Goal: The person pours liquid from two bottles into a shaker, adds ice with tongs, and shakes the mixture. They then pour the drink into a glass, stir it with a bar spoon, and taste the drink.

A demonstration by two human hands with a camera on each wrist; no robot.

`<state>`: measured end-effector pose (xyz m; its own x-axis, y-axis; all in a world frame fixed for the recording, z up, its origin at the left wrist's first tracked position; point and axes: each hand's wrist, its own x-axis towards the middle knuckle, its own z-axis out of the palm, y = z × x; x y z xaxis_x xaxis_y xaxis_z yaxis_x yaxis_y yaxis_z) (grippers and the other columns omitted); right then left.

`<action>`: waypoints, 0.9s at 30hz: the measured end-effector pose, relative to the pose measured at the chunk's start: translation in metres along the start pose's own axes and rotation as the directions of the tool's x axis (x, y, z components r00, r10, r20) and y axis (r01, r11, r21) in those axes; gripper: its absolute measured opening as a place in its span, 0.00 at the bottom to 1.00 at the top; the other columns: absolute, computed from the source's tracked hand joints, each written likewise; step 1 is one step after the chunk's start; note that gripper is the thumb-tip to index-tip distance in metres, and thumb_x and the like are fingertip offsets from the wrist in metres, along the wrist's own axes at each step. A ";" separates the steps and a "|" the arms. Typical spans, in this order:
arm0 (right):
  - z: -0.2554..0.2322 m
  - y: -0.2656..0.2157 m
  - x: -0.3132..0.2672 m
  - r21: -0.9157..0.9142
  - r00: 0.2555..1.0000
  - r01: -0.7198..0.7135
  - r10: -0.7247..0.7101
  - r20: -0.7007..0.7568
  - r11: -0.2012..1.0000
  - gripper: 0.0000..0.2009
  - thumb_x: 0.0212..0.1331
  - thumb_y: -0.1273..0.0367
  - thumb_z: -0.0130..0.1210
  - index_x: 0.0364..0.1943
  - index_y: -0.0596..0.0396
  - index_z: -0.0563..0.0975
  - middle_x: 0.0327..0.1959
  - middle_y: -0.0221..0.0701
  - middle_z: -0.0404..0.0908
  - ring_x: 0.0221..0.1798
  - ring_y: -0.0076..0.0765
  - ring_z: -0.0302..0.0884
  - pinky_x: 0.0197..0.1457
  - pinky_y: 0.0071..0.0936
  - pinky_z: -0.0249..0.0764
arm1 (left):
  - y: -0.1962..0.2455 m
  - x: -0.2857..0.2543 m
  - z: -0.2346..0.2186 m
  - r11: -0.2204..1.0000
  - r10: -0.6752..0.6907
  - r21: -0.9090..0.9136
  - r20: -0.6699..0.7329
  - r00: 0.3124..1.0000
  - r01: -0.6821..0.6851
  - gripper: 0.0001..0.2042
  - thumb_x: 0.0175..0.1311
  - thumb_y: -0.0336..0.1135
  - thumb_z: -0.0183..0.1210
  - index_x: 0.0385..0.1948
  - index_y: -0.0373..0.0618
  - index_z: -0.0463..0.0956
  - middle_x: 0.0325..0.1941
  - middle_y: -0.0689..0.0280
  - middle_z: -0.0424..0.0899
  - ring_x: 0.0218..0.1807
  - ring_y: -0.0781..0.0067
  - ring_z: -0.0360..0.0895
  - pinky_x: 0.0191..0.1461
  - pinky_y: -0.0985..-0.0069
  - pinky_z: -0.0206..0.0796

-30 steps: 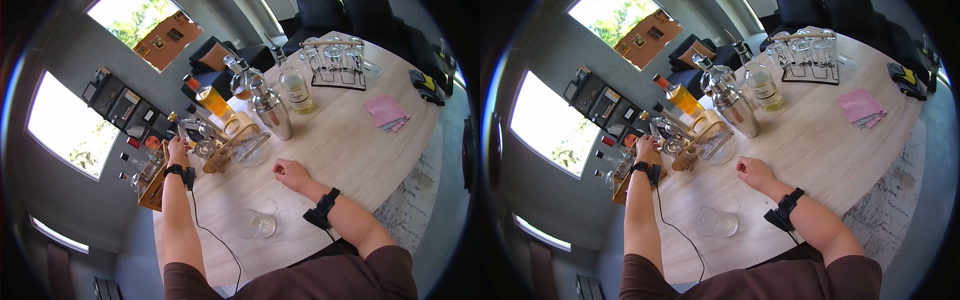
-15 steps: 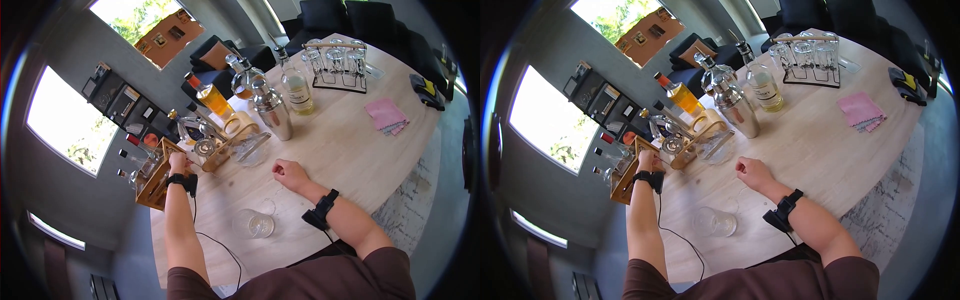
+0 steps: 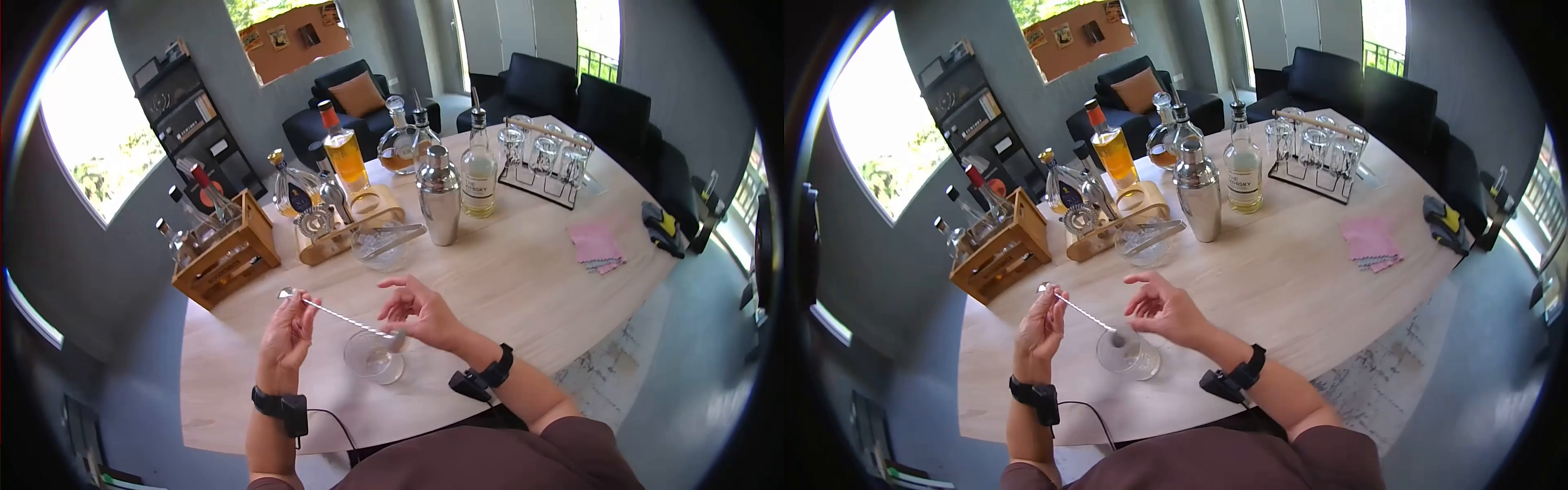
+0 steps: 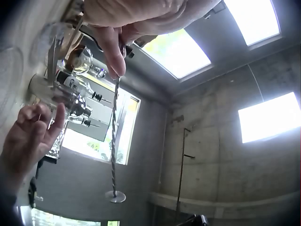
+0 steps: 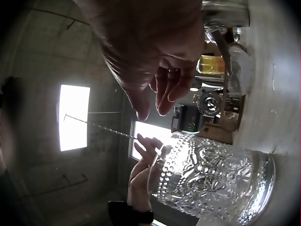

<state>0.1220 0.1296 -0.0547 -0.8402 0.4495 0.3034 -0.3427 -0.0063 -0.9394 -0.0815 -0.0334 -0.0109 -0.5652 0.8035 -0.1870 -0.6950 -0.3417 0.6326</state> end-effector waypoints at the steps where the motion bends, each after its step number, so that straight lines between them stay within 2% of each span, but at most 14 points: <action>1: 0.010 -0.014 -0.005 -0.028 1.000 -0.022 0.023 0.021 0.999 0.15 0.52 0.75 0.67 0.45 0.58 0.77 0.36 0.30 0.81 0.38 0.21 0.79 0.45 0.23 0.76 | -0.012 -0.012 0.010 0.999 -0.012 0.041 0.025 1.000 0.011 0.08 0.69 0.31 0.55 0.40 0.35 0.76 0.40 0.61 0.82 0.44 0.65 0.83 0.42 0.84 0.83; 3: 0.031 -0.039 -0.014 0.022 0.982 0.185 -0.186 0.019 0.982 0.15 0.52 0.74 0.67 0.45 0.56 0.79 0.35 0.29 0.82 0.37 0.21 0.79 0.42 0.22 0.77 | -0.030 -0.035 0.027 0.999 -0.002 0.035 0.027 1.000 0.001 0.08 0.69 0.32 0.55 0.40 0.35 0.75 0.41 0.61 0.81 0.44 0.65 0.83 0.41 0.83 0.83; 4: 0.033 -0.043 -0.018 0.007 0.986 0.156 -0.156 0.063 0.988 0.15 0.52 0.74 0.67 0.45 0.56 0.79 0.35 0.29 0.82 0.37 0.21 0.79 0.42 0.22 0.77 | -0.034 -0.044 0.035 0.992 -0.078 0.108 0.061 0.995 0.071 0.10 0.70 0.34 0.54 0.42 0.35 0.75 0.43 0.61 0.81 0.44 0.64 0.83 0.41 0.82 0.82; 6: 0.033 -0.051 -0.026 -0.360 0.900 0.428 -0.427 0.087 0.829 0.13 0.54 0.73 0.66 0.43 0.54 0.80 0.37 0.30 0.82 0.38 0.23 0.79 0.43 0.23 0.77 | -0.038 -0.058 0.049 0.984 -0.126 0.132 0.068 0.990 0.116 0.12 0.71 0.36 0.53 0.43 0.36 0.75 0.46 0.60 0.80 0.45 0.64 0.83 0.40 0.82 0.82; 8: 0.037 -0.060 -0.039 -0.275 0.894 0.408 -0.441 -0.073 0.871 0.07 0.59 0.76 0.60 0.41 0.60 0.80 0.37 0.37 0.82 0.36 0.31 0.81 0.42 0.27 0.79 | -0.035 -0.067 0.058 0.923 -0.228 0.364 0.255 0.940 0.125 0.16 0.73 0.41 0.49 0.49 0.36 0.72 0.46 0.58 0.81 0.44 0.66 0.84 0.37 0.80 0.80; 10: 0.033 -0.064 -0.046 -0.111 0.859 0.442 -0.456 -0.232 0.890 0.06 0.63 0.76 0.55 0.41 0.64 0.78 0.35 0.42 0.82 0.33 0.37 0.81 0.39 0.32 0.80 | -0.027 -0.082 0.051 0.767 -0.464 0.631 0.423 0.778 0.115 0.18 0.74 0.43 0.47 0.51 0.36 0.73 0.47 0.60 0.81 0.43 0.69 0.84 0.36 0.79 0.77; 12: 0.024 -0.072 -0.047 -0.230 0.793 0.460 -0.513 -0.329 0.858 0.09 0.69 0.70 0.50 0.42 0.63 0.74 0.32 0.41 0.81 0.29 0.36 0.80 0.36 0.30 0.79 | -0.024 -0.090 0.046 0.467 -0.767 0.884 0.404 0.498 0.002 0.18 0.71 0.46 0.53 0.48 0.40 0.78 0.43 0.63 0.84 0.39 0.76 0.83 0.36 0.81 0.74; 14: 0.015 -0.083 -0.051 -0.259 0.786 0.419 -0.490 -0.377 0.870 0.10 0.70 0.68 0.47 0.41 0.63 0.73 0.31 0.42 0.81 0.27 0.35 0.79 0.35 0.28 0.78 | -0.029 -0.095 0.024 0.470 -0.696 0.766 0.627 0.350 -0.438 0.15 0.69 0.45 0.56 0.44 0.42 0.80 0.37 0.65 0.85 0.35 0.79 0.82 0.36 0.82 0.73; 16: 0.006 -0.089 -0.055 -0.276 0.817 0.373 -0.454 -0.356 0.886 0.11 0.71 0.67 0.47 0.41 0.64 0.73 0.31 0.42 0.81 0.27 0.35 0.79 0.34 0.28 0.78 | -0.012 -0.093 0.015 0.316 -0.742 0.882 0.460 0.488 -0.350 0.12 0.67 0.42 0.59 0.39 0.43 0.82 0.30 0.68 0.84 0.30 0.82 0.79 0.33 0.82 0.71; 17: 0.004 -0.091 -0.058 -0.286 0.841 0.337 -0.424 -0.336 0.897 0.11 0.71 0.67 0.46 0.40 0.64 0.72 0.30 0.42 0.81 0.26 0.34 0.79 0.34 0.27 0.77 | -0.005 -0.088 0.006 0.307 -0.724 0.942 0.326 0.608 -0.139 0.11 0.66 0.39 0.60 0.33 0.41 0.82 0.25 0.70 0.83 0.28 0.84 0.78 0.31 0.83 0.69; 19: 0.003 -0.093 -0.061 -0.280 0.878 0.309 -0.386 -0.283 0.909 0.11 0.71 0.67 0.47 0.40 0.64 0.72 0.30 0.42 0.80 0.26 0.34 0.79 0.33 0.27 0.77 | 0.003 -0.071 -0.020 0.305 -0.561 0.949 0.248 0.790 -0.082 0.10 0.64 0.36 0.62 0.26 0.39 0.81 0.22 0.71 0.80 0.23 0.86 0.74 0.27 0.83 0.66; 21: 0.006 -0.091 -0.060 -0.267 0.907 0.295 -0.356 -0.224 0.918 0.10 0.71 0.68 0.47 0.39 0.64 0.73 0.29 0.42 0.80 0.27 0.33 0.79 0.33 0.27 0.77 | 0.005 -0.048 -0.042 0.252 -0.432 0.957 0.245 0.868 -0.144 0.18 0.54 0.38 0.70 0.43 0.41 0.77 0.30 0.70 0.81 0.34 0.81 0.77 0.39 0.76 0.69; 25: 0.021 -0.077 -0.052 -0.260 0.982 0.128 -0.158 -0.100 0.957 0.07 0.67 0.72 0.52 0.38 0.66 0.75 0.30 0.41 0.81 0.29 0.32 0.80 0.33 0.26 0.78 | -0.021 -0.024 -0.064 0.226 -0.295 0.893 0.443 0.847 -0.388 0.47 0.39 0.43 0.78 0.66 0.47 0.60 0.57 0.62 0.76 0.60 0.70 0.70 0.63 0.66 0.64; 27: 0.026 -0.065 -0.044 -0.282 0.995 0.081 -0.096 -0.041 0.956 0.06 0.63 0.74 0.57 0.38 0.65 0.80 0.32 0.39 0.83 0.30 0.29 0.80 0.33 0.24 0.78 | -0.035 -0.013 -0.066 0.234 -0.304 0.863 0.502 0.810 -0.447 0.50 0.37 0.43 0.79 0.67 0.47 0.58 0.61 0.60 0.72 0.65 0.68 0.66 0.67 0.66 0.60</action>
<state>0.1708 0.0869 -0.0025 -0.7854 0.4842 0.3856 -0.2770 0.2822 -0.9185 -0.0791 -0.0642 -0.0797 -0.0233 0.9992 0.0331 0.4734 -0.0181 0.8807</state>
